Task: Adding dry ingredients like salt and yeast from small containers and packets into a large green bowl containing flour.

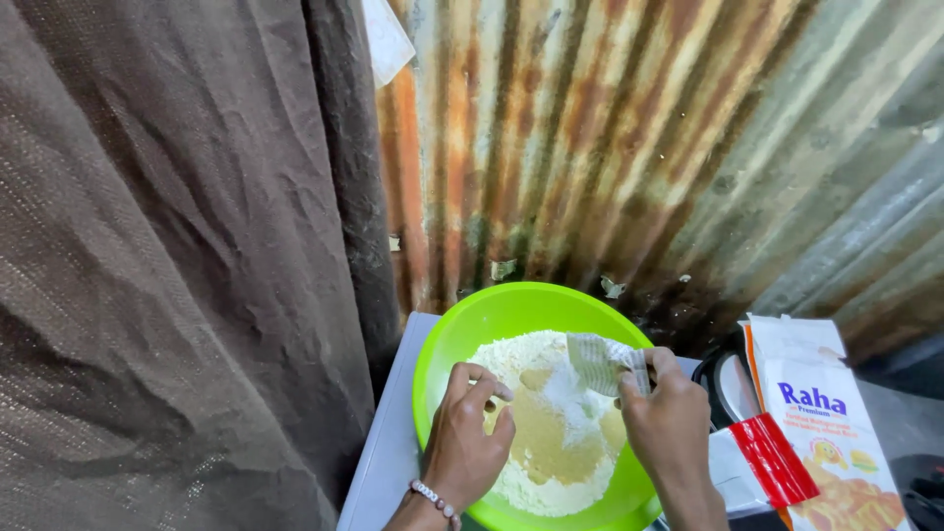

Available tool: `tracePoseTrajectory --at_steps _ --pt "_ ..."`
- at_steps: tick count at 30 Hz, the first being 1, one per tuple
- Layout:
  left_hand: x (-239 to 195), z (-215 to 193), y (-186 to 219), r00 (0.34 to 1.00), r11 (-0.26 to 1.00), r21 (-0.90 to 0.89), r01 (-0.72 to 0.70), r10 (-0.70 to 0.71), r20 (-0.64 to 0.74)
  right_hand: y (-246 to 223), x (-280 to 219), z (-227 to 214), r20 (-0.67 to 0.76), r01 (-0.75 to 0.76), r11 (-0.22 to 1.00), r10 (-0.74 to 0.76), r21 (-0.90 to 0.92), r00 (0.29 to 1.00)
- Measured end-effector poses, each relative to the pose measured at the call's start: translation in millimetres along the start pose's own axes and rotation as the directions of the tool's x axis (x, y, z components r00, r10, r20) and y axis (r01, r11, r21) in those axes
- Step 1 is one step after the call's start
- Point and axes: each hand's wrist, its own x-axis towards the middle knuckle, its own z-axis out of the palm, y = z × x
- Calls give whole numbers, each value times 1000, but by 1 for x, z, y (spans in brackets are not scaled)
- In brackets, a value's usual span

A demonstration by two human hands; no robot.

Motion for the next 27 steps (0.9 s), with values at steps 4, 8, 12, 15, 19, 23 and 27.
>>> tracePoseTrajectory --at_steps 4,8,12,15,19,23,27 --pt "7 -4 -2 1000 1000 2 -10 10 -5 11 2 8 -139 97 993 -86 71 987" --pt "-3 3 -1 1000 1000 -4 -26 26 1 13 -6 4 -194 110 985 -83 133 978" --pt "-1 0 2 1000 1000 10 12 -12 8 13 -9 7 -139 97 983 -76 154 987" --pt "2 5 -5 998 999 -1 -54 54 -13 33 -6 19 -417 292 936 -189 197 889" --pt "1 2 -1 1000 1000 1 -1 1 -1 27 -8 16 -284 184 969 -132 164 950" --pt "2 3 -1 999 1000 2 -31 31 -9 27 -18 16 -327 184 961 -110 204 939" --pt "2 -1 2 1000 1000 15 16 -16 15 19 -26 18 -515 319 904 -137 284 846"
